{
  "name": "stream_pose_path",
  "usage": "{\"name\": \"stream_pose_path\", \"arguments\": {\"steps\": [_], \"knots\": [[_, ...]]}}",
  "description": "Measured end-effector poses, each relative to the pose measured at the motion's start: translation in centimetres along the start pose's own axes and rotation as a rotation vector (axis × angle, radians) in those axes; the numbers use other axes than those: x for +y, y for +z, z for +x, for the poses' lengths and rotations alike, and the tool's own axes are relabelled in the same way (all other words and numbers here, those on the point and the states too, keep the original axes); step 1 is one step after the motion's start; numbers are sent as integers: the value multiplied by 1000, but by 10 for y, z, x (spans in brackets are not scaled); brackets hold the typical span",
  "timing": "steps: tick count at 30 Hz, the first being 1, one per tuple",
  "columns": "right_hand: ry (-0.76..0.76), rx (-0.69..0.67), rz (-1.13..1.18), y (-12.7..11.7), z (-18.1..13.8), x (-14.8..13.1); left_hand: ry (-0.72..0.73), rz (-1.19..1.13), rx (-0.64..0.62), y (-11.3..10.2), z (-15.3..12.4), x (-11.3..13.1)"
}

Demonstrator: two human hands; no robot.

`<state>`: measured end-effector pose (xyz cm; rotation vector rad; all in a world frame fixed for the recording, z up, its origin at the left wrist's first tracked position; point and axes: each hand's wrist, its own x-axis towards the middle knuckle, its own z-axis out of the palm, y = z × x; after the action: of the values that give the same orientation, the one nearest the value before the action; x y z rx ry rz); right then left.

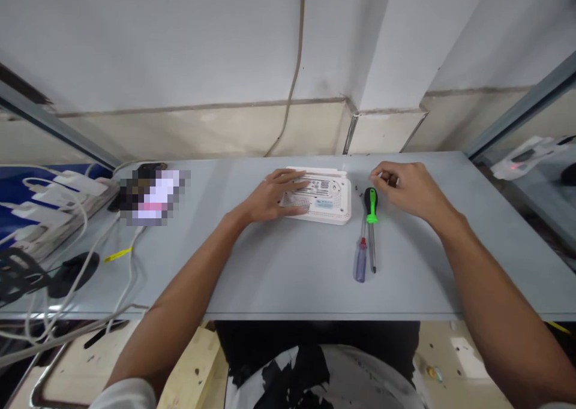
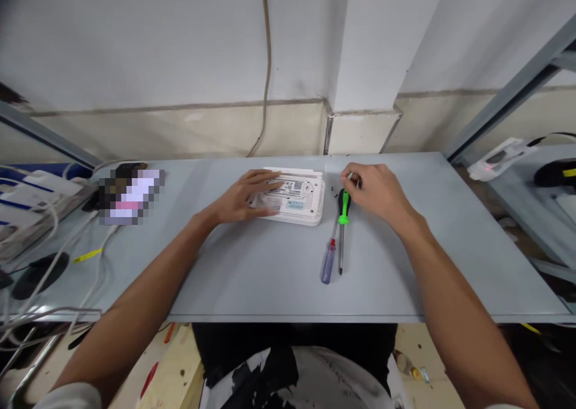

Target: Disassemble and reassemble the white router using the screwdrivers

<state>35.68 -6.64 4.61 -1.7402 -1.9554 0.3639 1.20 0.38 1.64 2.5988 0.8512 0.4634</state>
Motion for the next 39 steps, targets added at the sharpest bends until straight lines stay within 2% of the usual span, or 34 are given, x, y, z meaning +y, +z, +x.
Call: {"name": "stream_pose_path", "arguments": {"steps": [3,5,8,11,15,18,21,24,27,30,32,35,39], "knots": [[-16,23,73,-8,0,6,-11,-73,42,-5,-7,-15],[-70,-55,180,-14,-1,6,-12,-63,77,-5,-11,-20],[-222,-324,287,-16,-6,-2,9,-17,122,-2,-13,-20],[-405,-606,312,-5,-15,-17,17,33,144,1,-13,-17],[-540,-820,296,16,-32,-35,9,101,126,6,-12,-15],[-606,-931,352,17,-41,-42,-13,130,136,10,-13,-13],[-626,-967,269,19,-43,-45,-45,140,142,13,-13,-8],[-605,-981,169,30,-44,-47,-66,148,126,14,-14,-3],[-590,-937,215,34,-44,-47,-69,160,132,15,-15,-1],[-584,-823,299,15,-42,-39,-61,171,157,17,-16,-2],[-557,-811,294,-3,-41,-28,-56,176,168,20,-18,-3],[-453,-926,226,-16,-39,-10,-51,173,177,24,-20,-3],[-345,-1100,222,2,-36,-1,-62,166,199,30,-22,-3]]}}
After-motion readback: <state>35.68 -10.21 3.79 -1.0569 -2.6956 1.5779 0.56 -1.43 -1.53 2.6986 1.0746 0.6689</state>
